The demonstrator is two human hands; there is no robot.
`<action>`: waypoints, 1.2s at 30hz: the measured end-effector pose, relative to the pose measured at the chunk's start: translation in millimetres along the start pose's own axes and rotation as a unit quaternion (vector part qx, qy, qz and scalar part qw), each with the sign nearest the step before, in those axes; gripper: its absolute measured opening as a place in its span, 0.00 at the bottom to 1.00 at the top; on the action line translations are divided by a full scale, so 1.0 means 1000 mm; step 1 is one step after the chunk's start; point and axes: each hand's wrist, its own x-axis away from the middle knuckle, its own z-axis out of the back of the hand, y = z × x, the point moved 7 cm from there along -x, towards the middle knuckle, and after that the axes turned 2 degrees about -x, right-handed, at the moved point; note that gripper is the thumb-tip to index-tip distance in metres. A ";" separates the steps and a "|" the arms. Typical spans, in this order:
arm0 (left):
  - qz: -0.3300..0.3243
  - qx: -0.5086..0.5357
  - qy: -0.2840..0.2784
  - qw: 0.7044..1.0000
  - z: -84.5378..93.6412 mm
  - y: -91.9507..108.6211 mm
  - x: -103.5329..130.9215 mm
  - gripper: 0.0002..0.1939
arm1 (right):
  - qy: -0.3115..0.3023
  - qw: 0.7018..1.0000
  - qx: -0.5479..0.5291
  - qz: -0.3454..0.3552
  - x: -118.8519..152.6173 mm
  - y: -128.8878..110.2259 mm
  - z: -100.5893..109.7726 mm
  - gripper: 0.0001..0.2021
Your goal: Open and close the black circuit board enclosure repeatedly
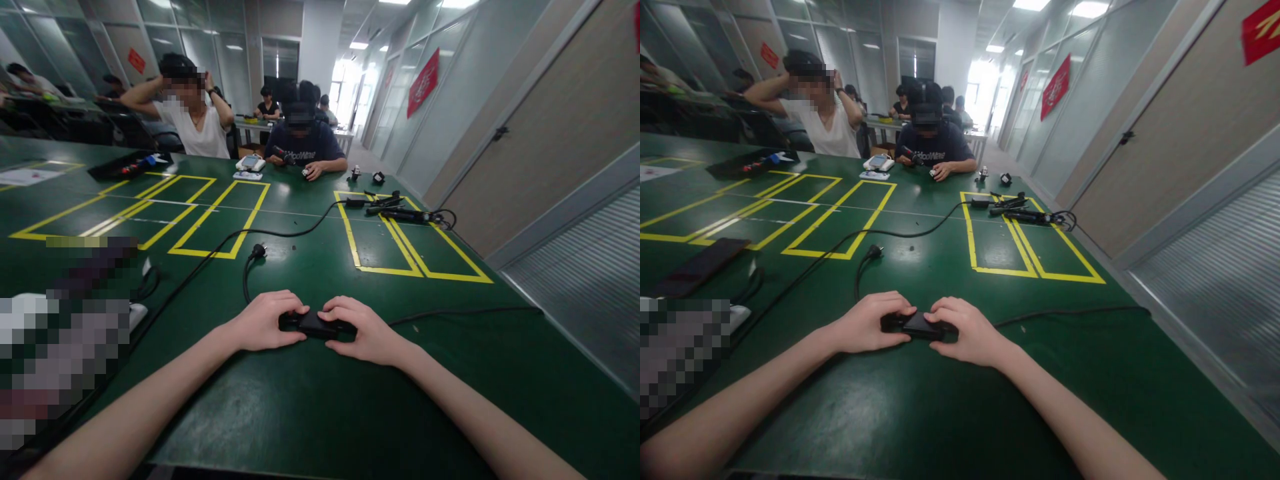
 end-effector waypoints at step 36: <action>-0.052 -0.218 -0.047 0.974 -0.025 0.023 -0.010 0.17 | -0.021 0.976 0.187 0.106 -0.002 -0.020 -0.003 0.13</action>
